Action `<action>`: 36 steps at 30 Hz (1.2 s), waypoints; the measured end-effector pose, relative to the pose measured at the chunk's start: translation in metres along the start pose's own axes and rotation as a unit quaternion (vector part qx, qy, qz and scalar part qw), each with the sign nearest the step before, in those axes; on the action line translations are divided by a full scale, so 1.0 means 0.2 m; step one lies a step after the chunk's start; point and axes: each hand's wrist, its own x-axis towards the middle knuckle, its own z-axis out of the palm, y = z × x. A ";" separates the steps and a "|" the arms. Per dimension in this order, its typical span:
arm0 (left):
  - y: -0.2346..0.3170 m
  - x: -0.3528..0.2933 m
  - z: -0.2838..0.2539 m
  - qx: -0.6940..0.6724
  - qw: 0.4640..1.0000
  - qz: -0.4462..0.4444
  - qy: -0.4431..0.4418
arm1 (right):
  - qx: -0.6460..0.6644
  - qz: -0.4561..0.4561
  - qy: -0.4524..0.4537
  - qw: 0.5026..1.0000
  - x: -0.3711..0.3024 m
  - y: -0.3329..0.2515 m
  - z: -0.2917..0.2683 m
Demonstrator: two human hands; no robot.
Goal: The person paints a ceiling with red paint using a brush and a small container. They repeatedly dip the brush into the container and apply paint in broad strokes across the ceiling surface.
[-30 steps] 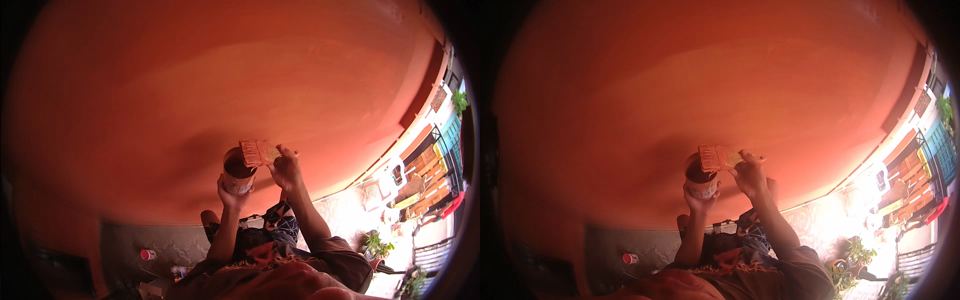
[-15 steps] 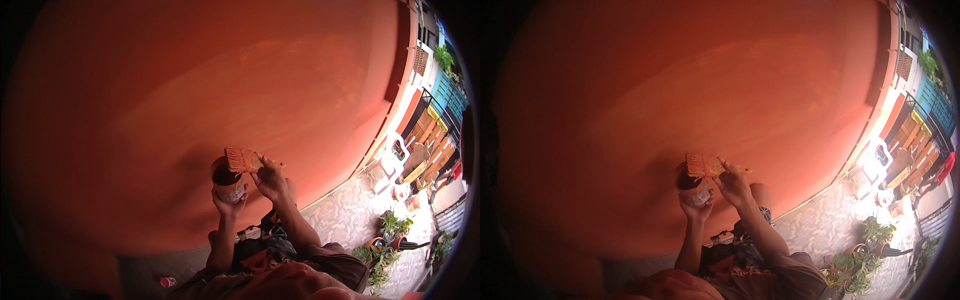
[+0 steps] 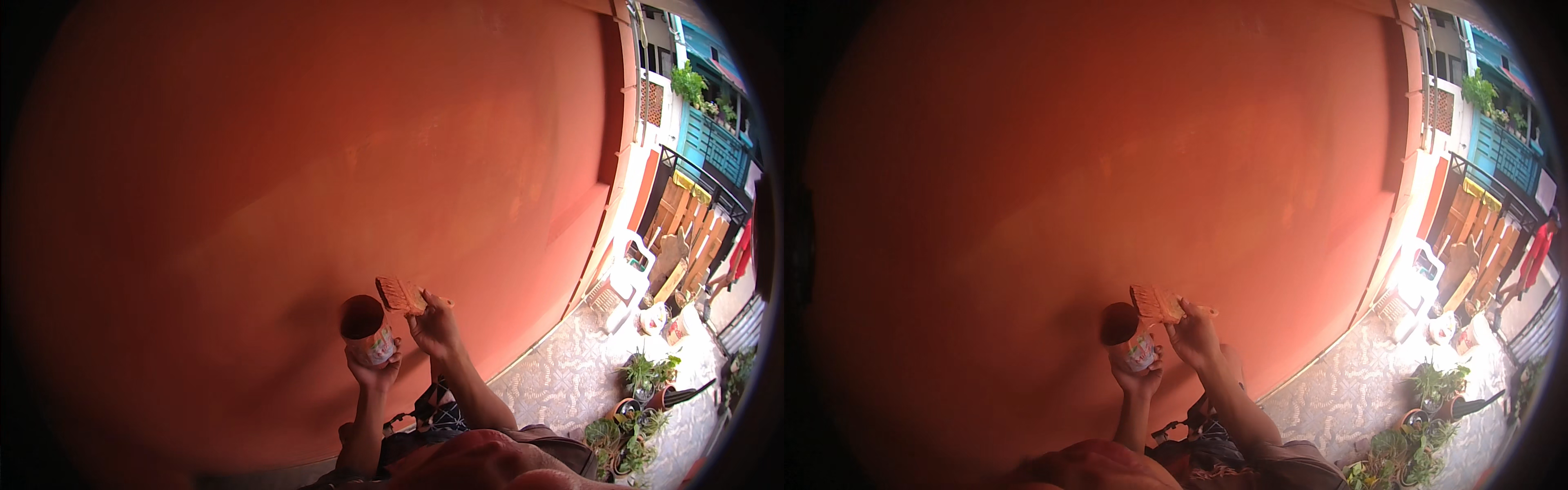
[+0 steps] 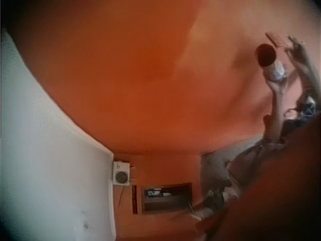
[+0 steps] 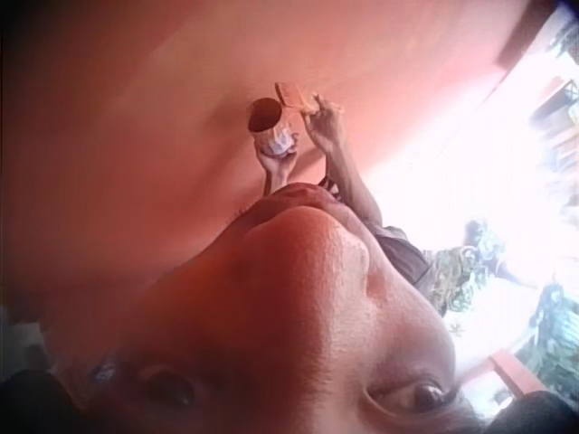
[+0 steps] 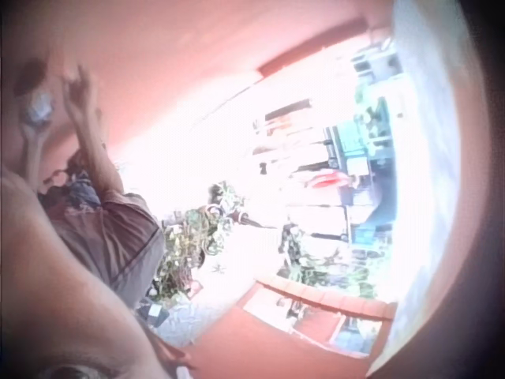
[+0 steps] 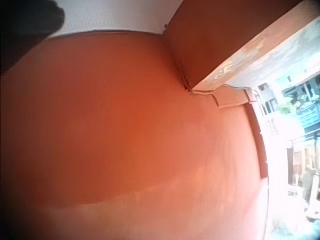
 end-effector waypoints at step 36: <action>0.58 -0.66 -0.14 -0.025 0.962 0.268 0.051 | -0.575 -0.272 -0.202 0.745 0.52 1.22 1.04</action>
